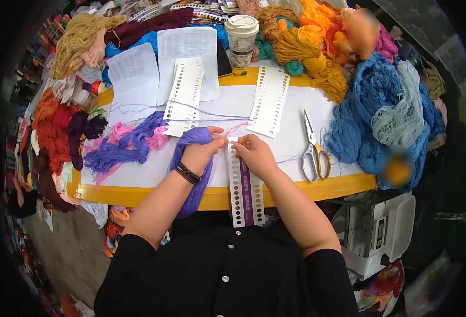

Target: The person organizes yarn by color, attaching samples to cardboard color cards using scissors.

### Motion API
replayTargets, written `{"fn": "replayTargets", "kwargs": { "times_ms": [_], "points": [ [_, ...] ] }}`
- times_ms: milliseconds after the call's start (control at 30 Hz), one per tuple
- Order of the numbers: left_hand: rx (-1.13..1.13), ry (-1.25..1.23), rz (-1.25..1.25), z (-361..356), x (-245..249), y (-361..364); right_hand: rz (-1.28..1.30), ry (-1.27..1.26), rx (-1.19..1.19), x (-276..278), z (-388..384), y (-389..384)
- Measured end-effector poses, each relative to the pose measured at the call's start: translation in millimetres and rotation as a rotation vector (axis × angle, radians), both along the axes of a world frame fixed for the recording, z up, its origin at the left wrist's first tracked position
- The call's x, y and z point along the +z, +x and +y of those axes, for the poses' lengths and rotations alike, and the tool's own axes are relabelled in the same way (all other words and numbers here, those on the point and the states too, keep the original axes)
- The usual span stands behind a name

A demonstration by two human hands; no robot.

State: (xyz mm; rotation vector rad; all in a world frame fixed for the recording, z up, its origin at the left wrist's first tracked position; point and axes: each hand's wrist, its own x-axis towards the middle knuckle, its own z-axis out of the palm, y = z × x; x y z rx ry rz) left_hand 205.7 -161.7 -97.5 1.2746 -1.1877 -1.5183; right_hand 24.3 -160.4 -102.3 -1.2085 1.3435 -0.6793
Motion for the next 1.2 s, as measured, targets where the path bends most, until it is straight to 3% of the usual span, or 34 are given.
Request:
{"fn": "replayTargets", "kwargs": {
  "times_ms": [33, 67, 133, 167, 233, 333, 367, 433, 467, 600, 667, 700, 733, 800, 867, 900, 933, 967, 1000, 1033, 1167, 1200],
  "points": [
    [0.061, 0.173, 0.313, 1.0, 9.4, -3.0, -0.018, -0.001, -0.011, -0.9, 1.4, -0.3],
    [0.118, 0.216, 0.403, 4.4, 23.2, -9.3, -0.018, -0.001, -0.011, -2.0, 2.6, 0.2],
    [0.038, 0.206, 0.434, 3.6, 4.5, -11.9, -0.121, 0.059, -0.121, -3.1, 2.8, 2.4],
    [0.005, 0.183, 0.284, 6.7, 5.4, -15.2, -0.124, 0.054, -0.123, -4.2, 2.5, 1.7],
    [-0.126, 0.086, 0.069, 10.7, -6.9, -23.4, -0.425, 0.135, -0.237, -6.2, 2.8, -4.2],
    [-0.228, -0.192, -0.250, 15.3, -18.8, -22.6, -0.336, 0.110, -0.111, -3.1, 1.8, -17.2],
    [-0.162, -0.075, -0.126, 17.6, -13.7, -23.5, -0.335, 0.108, -0.113, 0.9, 5.4, -20.5],
    [-0.147, -0.114, -0.199, 18.0, 7.4, -14.0, 0.676, -0.844, -0.013, 13.5, 14.5, -27.9],
    [-0.089, -0.118, -0.028, 19.5, 5.3, -13.0, 0.845, -0.961, 0.023, 15.9, 13.8, -34.5],
    [-0.155, -0.175, 0.117, 25.1, 15.6, -5.2, 0.838, -1.157, 0.268, 20.6, 4.3, -48.3],
    [-0.034, -0.119, 0.142, 25.9, 21.6, 4.7, 0.862, -1.176, 0.268, 20.8, -3.5, -54.0],
    [0.128, -0.057, 0.007, 26.2, 32.9, 15.5, 0.886, -1.190, 0.272, 21.6, -6.6, -56.5],
    [0.280, 0.037, 0.283, 24.5, 40.1, 28.3, 0.876, -1.177, 0.194, 24.2, -8.0, -58.5],
    [0.407, 0.024, 0.395, 28.5, 49.6, 69.2, 0.674, -1.058, 0.060, 22.6, -10.2, -68.3],
    [0.494, 0.018, 0.443, 39.5, 60.0, 111.6, 0.345, -0.822, 0.172, 34.7, -5.6, -81.7],
    [0.547, -0.015, 0.471, 43.4, 56.7, 135.5, 0.065, -0.397, 0.035, 25.2, -4.6, -83.1],
    [0.478, -0.049, 0.755, 51.6, 49.0, 164.5, 0.418, -0.931, 0.161, -1.9, -16.4, -89.8],
    [0.626, -0.115, 0.919, 53.9, 31.4, 194.5, 0.381, -0.604, 0.058, 9.2, -15.7, -83.2],
    [0.722, -0.186, 0.807, 58.1, 31.7, 211.1, 0.339, -0.280, -0.043, 21.7, -15.2, -76.4],
    [0.812, -0.258, 0.694, 61.5, 33.0, 219.1, 0.236, -0.192, -0.119, 10.3, -22.0, -77.7],
    [0.670, -0.206, 0.486, 99.3, 55.8, 199.2, 0.529, -0.166, -0.138, 18.0, -21.7, -72.0],
    [0.621, -0.151, 0.492, 108.2, 61.6, 186.6, 0.661, -0.305, -0.153, 24.7, -14.9, -60.3]
  ]
}}
